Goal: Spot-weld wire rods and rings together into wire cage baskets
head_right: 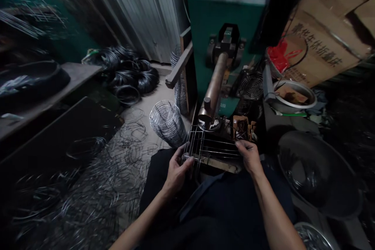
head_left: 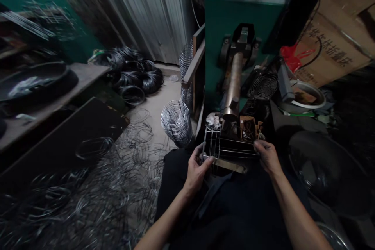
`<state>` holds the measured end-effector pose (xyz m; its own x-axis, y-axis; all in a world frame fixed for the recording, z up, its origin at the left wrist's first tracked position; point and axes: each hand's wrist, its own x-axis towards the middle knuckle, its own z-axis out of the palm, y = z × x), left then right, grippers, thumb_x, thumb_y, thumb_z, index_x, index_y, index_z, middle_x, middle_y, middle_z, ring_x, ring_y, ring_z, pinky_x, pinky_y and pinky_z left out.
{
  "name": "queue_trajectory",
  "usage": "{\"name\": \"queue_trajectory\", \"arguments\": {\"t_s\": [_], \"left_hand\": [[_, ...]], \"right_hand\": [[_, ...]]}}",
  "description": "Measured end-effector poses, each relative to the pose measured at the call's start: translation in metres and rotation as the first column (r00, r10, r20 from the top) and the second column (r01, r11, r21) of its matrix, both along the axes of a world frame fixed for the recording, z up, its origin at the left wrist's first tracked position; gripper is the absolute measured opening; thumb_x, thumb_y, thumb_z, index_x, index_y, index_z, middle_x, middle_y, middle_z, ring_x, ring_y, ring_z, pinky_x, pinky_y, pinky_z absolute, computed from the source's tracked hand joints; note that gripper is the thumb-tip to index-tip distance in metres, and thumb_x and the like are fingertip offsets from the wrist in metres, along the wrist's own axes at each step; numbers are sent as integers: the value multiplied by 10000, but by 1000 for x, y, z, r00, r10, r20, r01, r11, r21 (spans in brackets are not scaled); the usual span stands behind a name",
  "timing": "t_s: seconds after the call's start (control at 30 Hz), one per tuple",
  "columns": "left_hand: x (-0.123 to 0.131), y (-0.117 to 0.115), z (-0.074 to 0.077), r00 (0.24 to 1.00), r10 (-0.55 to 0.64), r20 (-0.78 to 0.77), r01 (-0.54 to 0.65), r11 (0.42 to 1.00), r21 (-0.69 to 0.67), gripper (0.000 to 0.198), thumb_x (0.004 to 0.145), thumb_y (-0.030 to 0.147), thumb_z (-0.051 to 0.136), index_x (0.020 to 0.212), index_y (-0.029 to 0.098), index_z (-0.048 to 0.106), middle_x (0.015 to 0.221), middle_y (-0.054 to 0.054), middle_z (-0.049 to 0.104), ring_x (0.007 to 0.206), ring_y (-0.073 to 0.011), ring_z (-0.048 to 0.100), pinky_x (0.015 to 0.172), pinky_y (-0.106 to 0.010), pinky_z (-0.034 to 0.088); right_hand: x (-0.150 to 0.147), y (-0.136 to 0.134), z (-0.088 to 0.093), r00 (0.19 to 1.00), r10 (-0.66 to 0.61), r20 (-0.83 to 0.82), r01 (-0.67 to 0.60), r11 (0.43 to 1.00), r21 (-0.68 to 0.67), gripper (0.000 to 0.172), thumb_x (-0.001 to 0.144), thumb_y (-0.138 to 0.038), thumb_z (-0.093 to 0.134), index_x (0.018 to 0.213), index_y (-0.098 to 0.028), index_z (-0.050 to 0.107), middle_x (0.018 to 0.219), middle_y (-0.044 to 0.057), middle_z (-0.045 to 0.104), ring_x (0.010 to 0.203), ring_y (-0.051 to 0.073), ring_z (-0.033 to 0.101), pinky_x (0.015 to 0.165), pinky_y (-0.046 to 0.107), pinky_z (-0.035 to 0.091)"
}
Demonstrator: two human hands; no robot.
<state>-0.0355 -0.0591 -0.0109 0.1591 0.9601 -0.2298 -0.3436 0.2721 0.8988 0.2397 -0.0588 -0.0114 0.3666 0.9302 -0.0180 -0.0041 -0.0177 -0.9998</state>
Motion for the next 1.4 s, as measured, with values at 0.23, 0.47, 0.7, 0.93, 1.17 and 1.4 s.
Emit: {"name": "queue_trajectory", "arguments": {"t_s": [0.23, 0.47, 0.7, 0.93, 1.17, 1.4], "left_hand": [[9, 7, 7, 1000, 17, 24, -16, 1000, -17, 730, 731, 358, 827, 1353, 168, 497, 688, 81, 472, 512, -36, 427, 485, -165, 392], [13, 16, 16, 1000, 26, 9, -26, 1000, -7, 750, 726, 383, 823, 1359, 160, 488, 668, 84, 463, 517, -51, 414, 481, -179, 379], [16, 23, 15, 999, 50, -3, -50, 999, 21, 721, 702, 355, 842, 1325, 155, 540, 698, 62, 498, 627, -66, 461, 591, -180, 396], [21, 25, 19, 999, 50, 14, -50, 999, -18, 774, 662, 407, 855, 1316, 152, 528, 656, 85, 449, 521, -55, 408, 480, -178, 368], [22, 28, 15, 999, 34, 34, -35, 999, 22, 746, 692, 376, 846, 1320, 143, 518, 650, 87, 451, 520, -42, 411, 479, -162, 369], [26, 34, 9, 997, -24, 78, 22, 999, 31, 787, 730, 422, 813, 1379, 166, 448, 629, 105, 460, 398, -45, 413, 377, -188, 397]], "right_hand": [[10, 11, -8, 998, 17, -53, -18, 1000, -13, 555, 704, -575, 790, 493, -194, 447, 511, -40, 339, 517, 101, 280, 508, 271, 229], [16, 23, -12, 996, 26, -84, -26, 1000, 4, 553, 703, -553, 801, 515, -194, 425, 522, -51, 318, 511, 91, 256, 488, 261, 194], [18, 30, -16, 994, 59, -90, -53, 997, 62, 531, 776, -494, 770, 526, -189, 415, 532, -51, 324, 522, 90, 257, 493, 256, 213], [24, 38, -21, 991, 54, -120, -50, 998, 40, 538, 745, -510, 794, 530, -192, 416, 533, -59, 305, 509, 85, 248, 468, 242, 211], [26, 42, -20, 993, 59, -105, -56, 998, 30, 553, 738, -537, 787, 521, -196, 409, 522, -53, 320, 497, 92, 278, 453, 242, 244], [26, 49, -18, 997, 52, -60, -49, 998, 44, 559, 755, -542, 761, 506, -210, 386, 503, -54, 313, 493, 103, 268, 490, 268, 275]]}}
